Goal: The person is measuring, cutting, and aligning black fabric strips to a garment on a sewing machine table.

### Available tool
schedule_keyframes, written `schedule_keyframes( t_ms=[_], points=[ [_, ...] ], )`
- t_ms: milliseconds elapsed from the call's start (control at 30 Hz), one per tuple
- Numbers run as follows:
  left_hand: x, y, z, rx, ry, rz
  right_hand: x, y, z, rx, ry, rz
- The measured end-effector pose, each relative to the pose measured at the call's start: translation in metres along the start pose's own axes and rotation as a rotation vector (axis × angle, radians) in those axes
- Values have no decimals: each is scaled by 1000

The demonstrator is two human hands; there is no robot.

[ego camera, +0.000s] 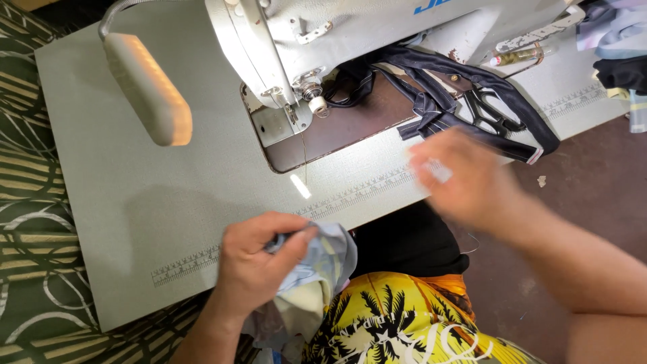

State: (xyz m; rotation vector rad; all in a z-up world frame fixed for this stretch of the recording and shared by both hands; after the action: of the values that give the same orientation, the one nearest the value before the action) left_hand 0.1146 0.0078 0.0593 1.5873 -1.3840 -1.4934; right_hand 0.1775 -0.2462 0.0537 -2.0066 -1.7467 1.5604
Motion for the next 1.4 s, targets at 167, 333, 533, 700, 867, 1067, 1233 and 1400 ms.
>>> schedule_keyframes(
  t_ms=[167,333,533,700,867,1067,1233,1400],
  points=[
    [-47,-35,11,-176,234,-177,-67,136,45,717,-361,736],
    [-50,-54,0,-264,328,-186,-72,127,17,906,-528,676],
    [-45,-56,-4,-268,315,-172,-87,122,-14,1058,-784,837],
    [-39,-53,-2,-236,289,-192,-108,148,-28,1064,-784,840],
    [-35,-49,-2,-157,275,-234,-91,112,-36,1082,-975,1068],
    [-33,-56,-2,-171,257,-237,-69,114,-28,1037,-1019,974],
    [-31,-52,-3,-178,235,-232,-77,103,-24,1282,-695,282],
    [-31,-50,-3,-182,237,-232,-111,127,6,1228,-824,568]
  ],
)
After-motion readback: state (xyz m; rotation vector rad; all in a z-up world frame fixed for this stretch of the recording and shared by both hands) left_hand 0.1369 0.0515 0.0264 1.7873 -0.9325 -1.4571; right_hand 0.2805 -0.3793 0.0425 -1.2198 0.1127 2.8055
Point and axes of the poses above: each hand's wrist, its own z-axis away from the middle knuckle, its own x-axis out of the palm, y = z × x, the point moved 8 cm from there along -z, towards the middle knuckle, and after that the axes turned 3 degrees about -z, right-handed, at the moved point
